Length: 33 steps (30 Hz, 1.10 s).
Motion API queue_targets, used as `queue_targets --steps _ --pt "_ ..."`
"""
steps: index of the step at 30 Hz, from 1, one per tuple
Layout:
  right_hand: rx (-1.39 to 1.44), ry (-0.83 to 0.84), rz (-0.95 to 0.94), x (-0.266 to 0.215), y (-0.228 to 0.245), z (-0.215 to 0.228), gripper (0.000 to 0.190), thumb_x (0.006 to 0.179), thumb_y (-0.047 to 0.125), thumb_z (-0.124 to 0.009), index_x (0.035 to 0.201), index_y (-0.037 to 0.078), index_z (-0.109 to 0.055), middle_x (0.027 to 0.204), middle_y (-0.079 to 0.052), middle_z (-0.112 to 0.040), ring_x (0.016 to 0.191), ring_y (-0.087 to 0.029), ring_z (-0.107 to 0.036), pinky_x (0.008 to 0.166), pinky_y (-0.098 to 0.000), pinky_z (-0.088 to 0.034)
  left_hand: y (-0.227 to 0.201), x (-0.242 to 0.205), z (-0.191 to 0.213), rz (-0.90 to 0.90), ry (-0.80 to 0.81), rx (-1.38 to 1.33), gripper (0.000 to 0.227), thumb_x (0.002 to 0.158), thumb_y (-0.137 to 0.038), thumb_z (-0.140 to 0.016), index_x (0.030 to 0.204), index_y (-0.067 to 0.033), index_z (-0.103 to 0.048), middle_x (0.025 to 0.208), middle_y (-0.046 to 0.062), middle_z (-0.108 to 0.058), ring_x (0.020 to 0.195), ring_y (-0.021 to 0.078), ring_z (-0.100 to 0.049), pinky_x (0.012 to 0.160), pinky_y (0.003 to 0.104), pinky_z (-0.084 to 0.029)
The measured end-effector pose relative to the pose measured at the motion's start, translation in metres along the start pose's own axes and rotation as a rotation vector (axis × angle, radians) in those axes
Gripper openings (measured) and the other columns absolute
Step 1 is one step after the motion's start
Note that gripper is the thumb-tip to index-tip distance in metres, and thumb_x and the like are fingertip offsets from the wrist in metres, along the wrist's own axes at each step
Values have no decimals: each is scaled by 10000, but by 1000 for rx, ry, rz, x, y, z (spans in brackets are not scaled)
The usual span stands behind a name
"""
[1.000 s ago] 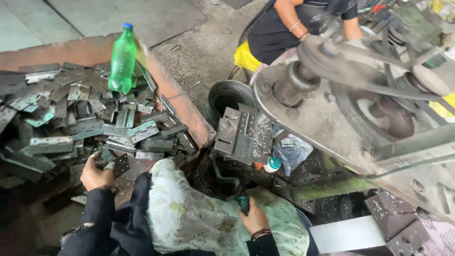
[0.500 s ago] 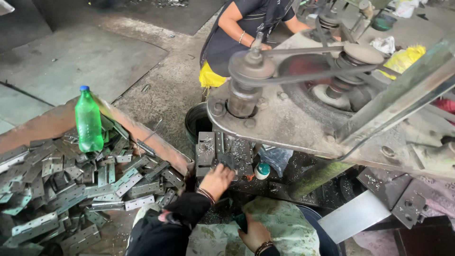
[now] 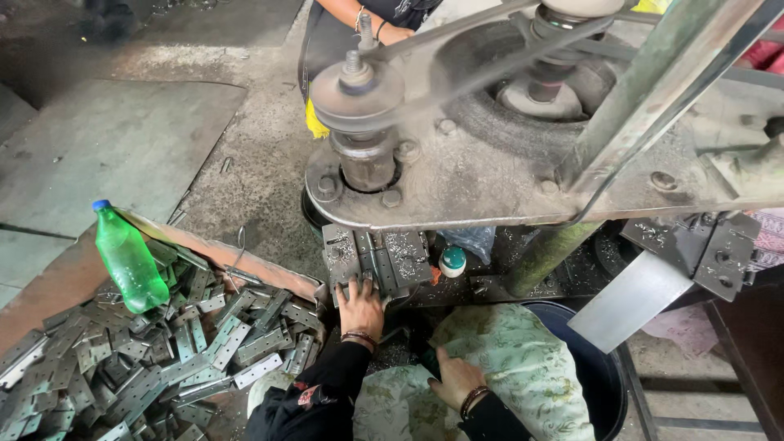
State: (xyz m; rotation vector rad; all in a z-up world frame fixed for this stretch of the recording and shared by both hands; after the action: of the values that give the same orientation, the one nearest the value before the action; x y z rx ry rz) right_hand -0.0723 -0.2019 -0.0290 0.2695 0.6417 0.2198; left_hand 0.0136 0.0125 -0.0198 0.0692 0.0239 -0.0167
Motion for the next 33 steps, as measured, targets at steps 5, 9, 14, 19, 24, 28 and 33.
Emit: queue_targets --steps 5,9,14,19,24,28,33 --pt "-7 -20 -9 14 -3 -6 533 930 379 -689 1261 39 -446 1027 -206 -723 962 -363 -734 821 -481 -591 5 27 -1 10 66 40 396 1004 -277 -477 1328 -114 -635 1509 52 -458 1474 326 -283 1200 657 -174" --pt "52 -110 18 21 -23 -39 656 901 375 -708 1396 79 -397 1045 -228 -720 964 -415 -707 830 -523 -561 4 31 -4 11 82 27 377 1015 -265 -464 1311 -129 -653 1482 41 -488 1467 315 -306 1212 649 -190" --pt "199 -259 120 33 -46 -74 830 842 348 -735 1526 107 -332 992 -273 -715 905 -456 -700 783 -532 -578 2 29 -1 51 -17 -17 378 1029 -270 -442 1252 -87 -686 1420 50 -529 1444 316 -326 1192 645 -208" --pt "191 -221 79 49 -55 -83 799 885 388 -712 1527 105 -331 944 -271 -718 865 -446 -713 779 -523 -586 2 26 0 71 28 -45 379 1041 -263 -422 1248 -93 -689 1440 52 -525 1450 328 -328 1212 655 -192" --pt "144 -212 22 34 -47 -80 761 880 373 -707 1514 127 -363 968 -252 -722 868 -446 -707 766 -531 -577 -3 17 6 44 -30 40 448 968 -297 -444 1326 -100 -627 1453 62 -491 1414 362 -311 1148 683 -199" --pt "49 -112 22 37 -36 -47 719 908 383 -683 1486 93 -367 958 -229 -728 831 -414 -731 723 -513 -597 1 26 4 83 68 -37 406 1045 -275 -415 1354 -118 -626 1504 36 -486 1474 341 -295 1196 682 -192" --pt "31 -151 8 30 -29 -42 621 917 398 -685 1402 106 -432 955 -227 -729 831 -411 -722 710 -524 -587 5 48 -1 91 51 -10 438 961 -288 -505 1356 -140 -622 1478 41 -499 1471 333 -277 1170 672 -197"
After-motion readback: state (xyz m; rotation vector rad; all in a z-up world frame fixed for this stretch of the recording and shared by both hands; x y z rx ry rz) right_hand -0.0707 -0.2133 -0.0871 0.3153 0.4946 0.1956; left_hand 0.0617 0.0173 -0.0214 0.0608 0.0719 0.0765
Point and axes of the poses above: each hand's wrist, its own x-axis towards the middle knuckle, its own z-axis out of the back of the hand, y = z × x, the point moved 4 cm from there along x, towards the middle knuckle
